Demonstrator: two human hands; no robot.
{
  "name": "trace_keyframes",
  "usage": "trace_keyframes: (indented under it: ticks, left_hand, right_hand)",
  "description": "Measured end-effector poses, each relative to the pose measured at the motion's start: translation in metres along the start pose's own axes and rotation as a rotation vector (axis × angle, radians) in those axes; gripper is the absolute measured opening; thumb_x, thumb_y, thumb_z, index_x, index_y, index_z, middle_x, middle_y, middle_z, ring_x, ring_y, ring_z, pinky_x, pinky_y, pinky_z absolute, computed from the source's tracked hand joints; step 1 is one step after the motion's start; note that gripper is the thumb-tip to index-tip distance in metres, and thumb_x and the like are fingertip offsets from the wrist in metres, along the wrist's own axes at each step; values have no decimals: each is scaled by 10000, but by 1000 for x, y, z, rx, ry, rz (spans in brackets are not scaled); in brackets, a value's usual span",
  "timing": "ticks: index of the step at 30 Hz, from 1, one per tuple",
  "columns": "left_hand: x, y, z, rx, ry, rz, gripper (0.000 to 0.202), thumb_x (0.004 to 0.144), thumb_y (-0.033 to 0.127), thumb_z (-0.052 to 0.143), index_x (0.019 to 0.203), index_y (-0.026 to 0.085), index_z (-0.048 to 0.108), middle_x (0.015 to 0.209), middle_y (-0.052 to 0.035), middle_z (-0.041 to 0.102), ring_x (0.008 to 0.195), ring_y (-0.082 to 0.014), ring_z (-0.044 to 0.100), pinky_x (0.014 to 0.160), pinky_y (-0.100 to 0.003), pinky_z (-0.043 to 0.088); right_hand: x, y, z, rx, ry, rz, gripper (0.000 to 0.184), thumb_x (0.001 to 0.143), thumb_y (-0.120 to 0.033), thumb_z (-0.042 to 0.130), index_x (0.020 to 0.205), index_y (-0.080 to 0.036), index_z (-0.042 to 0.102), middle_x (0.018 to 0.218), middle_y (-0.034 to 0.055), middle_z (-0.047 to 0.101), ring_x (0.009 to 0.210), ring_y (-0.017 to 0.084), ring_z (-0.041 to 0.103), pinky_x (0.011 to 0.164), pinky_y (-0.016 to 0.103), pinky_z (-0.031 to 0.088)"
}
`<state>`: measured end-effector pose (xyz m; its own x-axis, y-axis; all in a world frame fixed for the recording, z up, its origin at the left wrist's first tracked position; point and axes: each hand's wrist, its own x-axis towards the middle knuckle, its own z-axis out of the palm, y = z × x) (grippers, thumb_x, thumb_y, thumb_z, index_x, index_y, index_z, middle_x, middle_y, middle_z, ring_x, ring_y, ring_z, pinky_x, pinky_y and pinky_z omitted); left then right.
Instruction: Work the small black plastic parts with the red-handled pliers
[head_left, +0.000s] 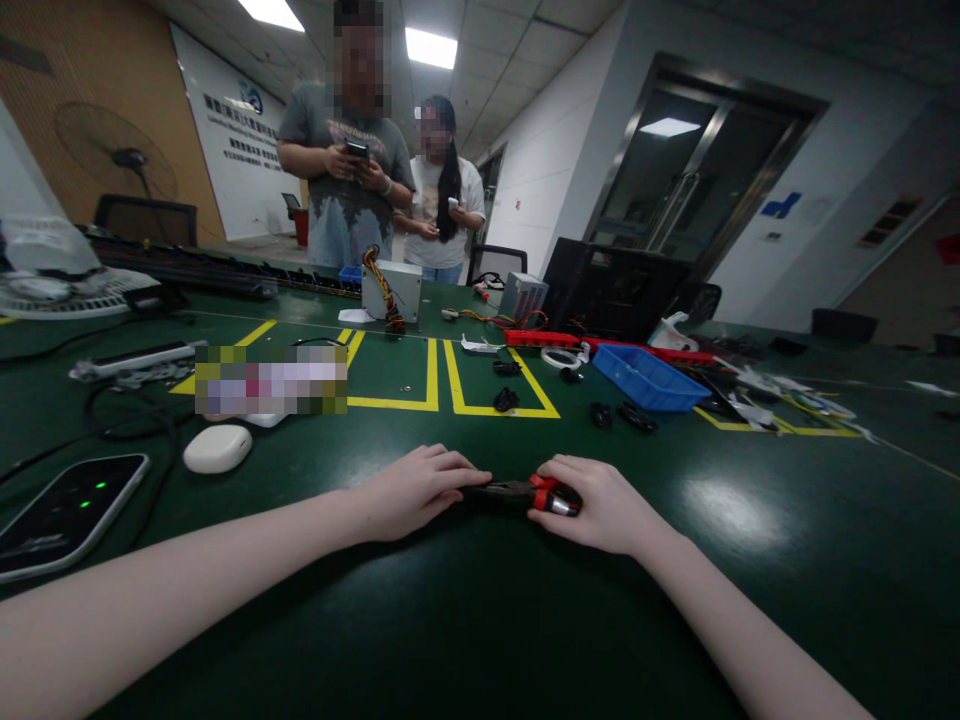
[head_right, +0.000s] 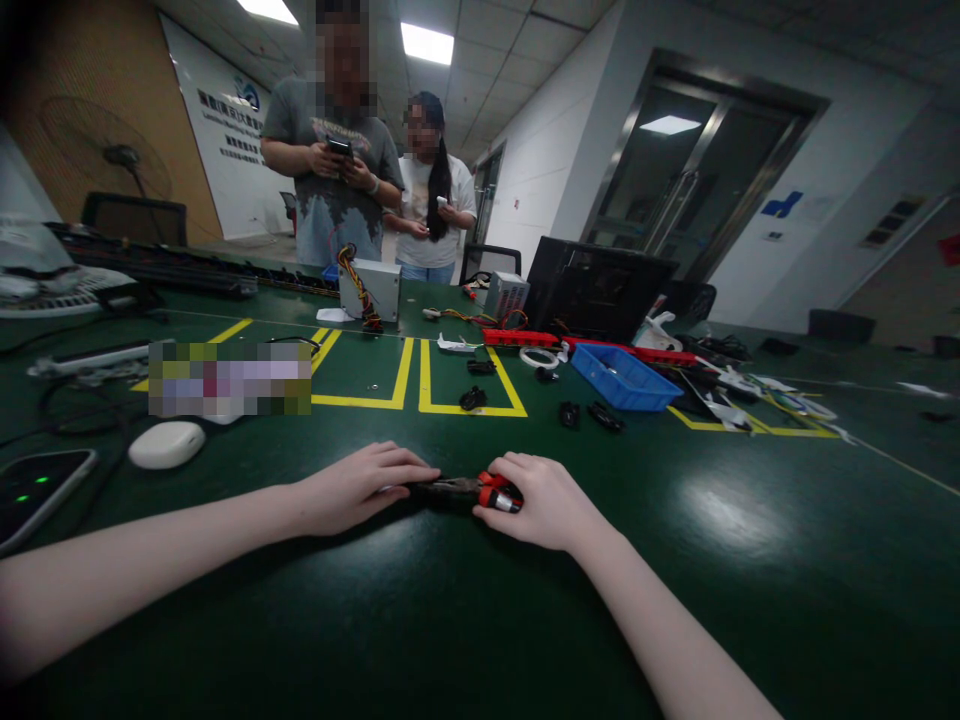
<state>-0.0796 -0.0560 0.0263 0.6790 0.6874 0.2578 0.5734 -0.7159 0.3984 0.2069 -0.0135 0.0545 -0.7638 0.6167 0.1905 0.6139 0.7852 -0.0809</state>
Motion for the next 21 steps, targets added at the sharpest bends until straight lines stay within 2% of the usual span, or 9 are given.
trace_keyframes:
  ticks: [14,21]
  left_hand:
    - [0,1,1,15,32,12,419,967,151,473,1375,245,466,1260,-82,580,1096,-219,542,938,-387,450]
    - [0,1,0,9,35,13,429,966,151,479,1378,267,474,1263,-77,580,1091,-216,540,933,-379,453]
  right_hand:
    - [-3,6,-3,138,6,66,318,795,-480,658,948,-202,630,904,48,640,744,163,599,643,279,465]
    - [-3,7,-7,186,-20,86,325,807,-491,647,947,-197,652,955,58,619,759,161,599,662,287,479]
